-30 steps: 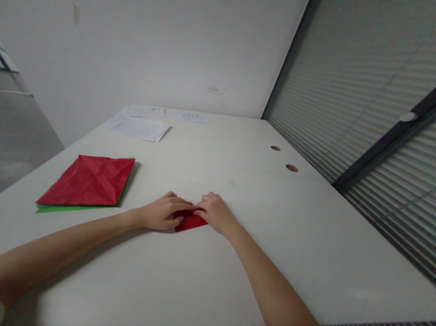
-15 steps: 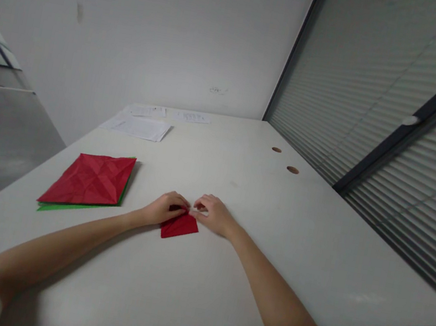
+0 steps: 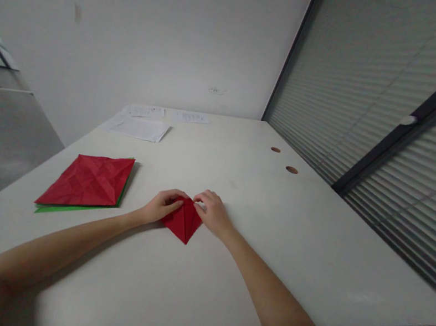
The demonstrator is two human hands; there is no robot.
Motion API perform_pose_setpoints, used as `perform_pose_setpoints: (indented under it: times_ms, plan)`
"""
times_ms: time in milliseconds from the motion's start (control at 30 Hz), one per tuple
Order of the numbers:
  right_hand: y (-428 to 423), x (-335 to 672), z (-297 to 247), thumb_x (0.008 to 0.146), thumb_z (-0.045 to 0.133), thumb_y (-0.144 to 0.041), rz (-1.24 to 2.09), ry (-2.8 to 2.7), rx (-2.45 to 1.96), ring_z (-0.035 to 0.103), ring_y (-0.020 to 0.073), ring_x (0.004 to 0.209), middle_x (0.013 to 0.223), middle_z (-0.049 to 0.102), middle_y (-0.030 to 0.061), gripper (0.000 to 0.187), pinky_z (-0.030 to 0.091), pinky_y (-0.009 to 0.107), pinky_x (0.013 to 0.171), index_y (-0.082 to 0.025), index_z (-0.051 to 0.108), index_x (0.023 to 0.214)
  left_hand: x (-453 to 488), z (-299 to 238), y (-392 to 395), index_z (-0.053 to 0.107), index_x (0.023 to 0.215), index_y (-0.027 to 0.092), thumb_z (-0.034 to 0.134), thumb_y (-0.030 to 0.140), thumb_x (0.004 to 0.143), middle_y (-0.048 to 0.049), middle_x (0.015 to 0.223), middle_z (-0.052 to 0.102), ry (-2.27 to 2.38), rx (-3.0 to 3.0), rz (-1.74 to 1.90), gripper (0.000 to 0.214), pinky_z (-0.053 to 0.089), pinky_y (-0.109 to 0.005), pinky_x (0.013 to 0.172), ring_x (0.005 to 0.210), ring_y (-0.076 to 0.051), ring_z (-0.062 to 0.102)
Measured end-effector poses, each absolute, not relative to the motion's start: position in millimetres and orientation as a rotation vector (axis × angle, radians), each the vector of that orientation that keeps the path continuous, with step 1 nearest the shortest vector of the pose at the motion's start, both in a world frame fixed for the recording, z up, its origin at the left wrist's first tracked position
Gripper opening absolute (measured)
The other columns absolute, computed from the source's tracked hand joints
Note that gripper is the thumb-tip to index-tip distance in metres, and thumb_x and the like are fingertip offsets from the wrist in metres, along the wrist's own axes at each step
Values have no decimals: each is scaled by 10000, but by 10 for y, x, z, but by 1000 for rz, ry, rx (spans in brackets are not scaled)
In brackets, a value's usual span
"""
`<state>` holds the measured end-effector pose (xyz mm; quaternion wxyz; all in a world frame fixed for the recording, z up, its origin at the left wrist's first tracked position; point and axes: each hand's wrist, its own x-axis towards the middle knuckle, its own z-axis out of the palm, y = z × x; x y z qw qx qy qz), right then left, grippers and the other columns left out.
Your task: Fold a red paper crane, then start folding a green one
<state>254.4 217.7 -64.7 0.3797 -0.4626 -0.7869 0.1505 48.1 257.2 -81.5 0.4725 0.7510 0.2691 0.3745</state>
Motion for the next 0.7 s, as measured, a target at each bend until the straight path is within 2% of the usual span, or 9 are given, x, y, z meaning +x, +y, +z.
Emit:
perform_pose_setpoints:
  times_ms: [133, 300, 500, 700]
  plan:
    - [2117, 2516, -563, 866, 610, -266, 111, -2098, -1232, 539, 225, 936, 947, 616, 71, 106, 409, 408, 877, -207, 672, 927, 478, -832, 2598, 610, 1147, 123, 634, 319, 816, -130, 1097, 691, 655, 1672, 899, 385, 518, -328, 834, 944, -216, 657]
    - [2068, 2506, -527, 815, 674, -377, 42, -2170, -1284, 509, 254, 987, 1032, 600, 88, 336, 399, 431, 895, -234, 666, 1119, 461, -823, 2621, 628, 1139, 119, 653, 291, 787, -139, 1127, 686, 655, 1602, 929, 393, 509, -362, 884, 989, -235, 651]
    - [2073, 2508, -518, 834, 634, -258, 87, -2131, -1281, 530, 242, 986, 1023, 623, 78, 335, 405, 422, 903, -232, 639, 1169, 459, -829, 2658, 634, 1110, 134, 670, 258, 755, -117, 1113, 686, 617, 1566, 965, 378, 492, -355, 905, 994, -223, 641]
    - [2108, 2510, -542, 853, 512, -140, 298, -1980, -1188, 602, 199, 899, 954, 665, 54, 386, 454, 403, 883, -227, 576, 1223, 458, -833, 2638, 599, 1162, 116, 742, 244, 702, -118, 1057, 686, 663, 1539, 920, 499, 509, -335, 822, 907, -205, 645]
